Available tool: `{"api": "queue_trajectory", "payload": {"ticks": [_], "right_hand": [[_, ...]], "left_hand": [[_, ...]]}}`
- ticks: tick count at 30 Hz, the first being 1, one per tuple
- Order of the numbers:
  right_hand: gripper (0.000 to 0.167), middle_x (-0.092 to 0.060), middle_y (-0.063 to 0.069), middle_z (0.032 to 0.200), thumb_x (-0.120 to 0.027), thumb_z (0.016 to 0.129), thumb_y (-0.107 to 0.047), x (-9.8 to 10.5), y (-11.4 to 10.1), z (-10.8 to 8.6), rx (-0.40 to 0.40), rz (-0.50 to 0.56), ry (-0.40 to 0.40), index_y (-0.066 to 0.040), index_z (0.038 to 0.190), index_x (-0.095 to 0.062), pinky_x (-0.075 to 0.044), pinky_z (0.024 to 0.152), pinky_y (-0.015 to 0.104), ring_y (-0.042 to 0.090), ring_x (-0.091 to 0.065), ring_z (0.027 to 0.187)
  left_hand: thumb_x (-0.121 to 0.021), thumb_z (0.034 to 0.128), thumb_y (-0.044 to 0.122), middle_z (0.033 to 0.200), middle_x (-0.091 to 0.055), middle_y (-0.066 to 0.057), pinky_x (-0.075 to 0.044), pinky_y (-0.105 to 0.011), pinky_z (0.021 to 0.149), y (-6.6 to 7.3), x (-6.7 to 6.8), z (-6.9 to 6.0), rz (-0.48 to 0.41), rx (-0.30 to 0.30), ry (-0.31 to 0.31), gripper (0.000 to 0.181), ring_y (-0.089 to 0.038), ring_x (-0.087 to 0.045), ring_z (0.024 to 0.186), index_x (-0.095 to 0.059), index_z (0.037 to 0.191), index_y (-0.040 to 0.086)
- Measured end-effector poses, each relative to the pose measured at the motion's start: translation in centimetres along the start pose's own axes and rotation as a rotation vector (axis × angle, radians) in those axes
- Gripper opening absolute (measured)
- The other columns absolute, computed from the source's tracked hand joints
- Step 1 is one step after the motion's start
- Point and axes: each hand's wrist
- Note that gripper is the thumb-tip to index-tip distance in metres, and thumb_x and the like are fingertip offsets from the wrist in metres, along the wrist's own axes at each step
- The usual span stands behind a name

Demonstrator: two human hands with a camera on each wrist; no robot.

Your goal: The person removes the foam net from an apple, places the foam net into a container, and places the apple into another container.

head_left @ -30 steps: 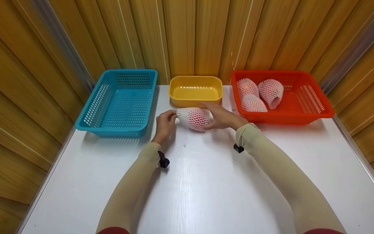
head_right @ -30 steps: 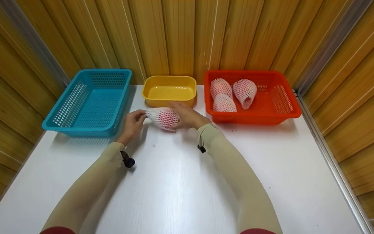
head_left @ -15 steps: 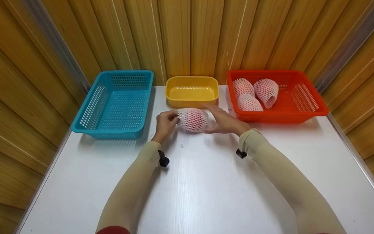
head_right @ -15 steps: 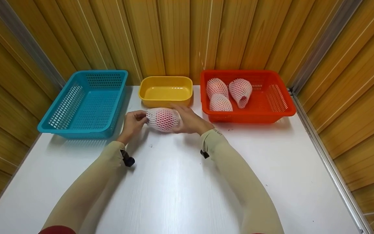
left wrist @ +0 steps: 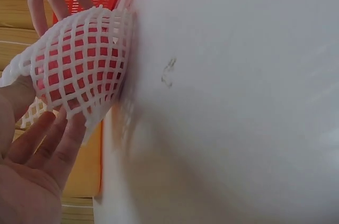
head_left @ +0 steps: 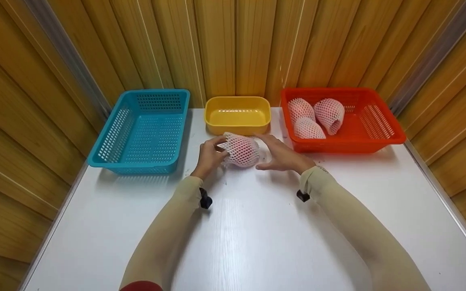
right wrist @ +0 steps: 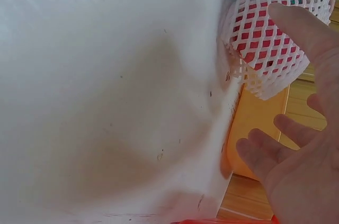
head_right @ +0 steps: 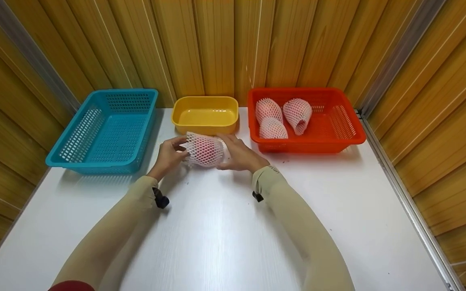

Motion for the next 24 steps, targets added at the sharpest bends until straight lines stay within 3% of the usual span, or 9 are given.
{"api": "queue_trajectory", "payload": {"ticks": [6,15,18,24], "right_hand": [[0.108,-0.018,0.0,0.171,-0.086,0.083,-0.041,0.0,0.4,-0.6,-0.056,-0.018,-0.005,-0.041,0.163,-0.014,-0.021,0.121,0.062,0.032,-0.017,0.156],[0.111,-0.02,0.001,0.17,-0.086,0.082,-0.043,0.0,1.1,-1.3,-0.078,-0.035,-0.016,-0.037,0.165,-0.013,-0.024,0.12,0.061,0.03,-0.02,0.155],[0.111,-0.02,0.001,0.17,-0.086,0.082,-0.044,0.0,1.4,-1.4,-0.075,-0.034,-0.019,-0.037,0.165,-0.013,-0.023,0.121,0.061,0.03,-0.019,0.155],[0.11,-0.021,0.0,0.17,-0.086,0.082,-0.043,-0.1,1.7,-1.7,-0.092,-0.029,-0.015,-0.037,0.165,-0.014,-0.021,0.121,0.062,0.031,-0.017,0.155]], "left_hand": [[-0.076,0.0837,-0.008,0.136,-0.065,-0.015,-0.061,-0.035,0.077,0.2,-0.5,-0.1,0.038,-0.044,-0.095,0.058,-0.03,-0.072,0.095,-0.062,0.139,0.003],[-0.085,0.0792,0.0,0.144,-0.057,-0.016,-0.059,-0.037,0.083,0.2,-0.9,0.0,0.117,-0.103,-0.17,0.071,-0.031,-0.068,0.098,-0.055,0.144,0.003],[-0.087,0.0765,0.001,0.145,-0.055,-0.016,-0.057,-0.039,0.089,0.2,-1.2,0.1,0.168,-0.11,-0.192,0.079,-0.031,-0.065,0.104,-0.052,0.147,0.004],[-0.093,0.0724,0.004,0.15,-0.047,-0.014,-0.042,-0.05,0.113,0.5,-1.8,0.3,0.246,-0.065,-0.247,0.096,-0.033,-0.048,0.137,-0.043,0.153,0.016]]}}
Point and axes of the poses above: each hand's wrist, its own z-axis towards the middle knuckle, its own x-axis out of the back of the hand, y = z × x
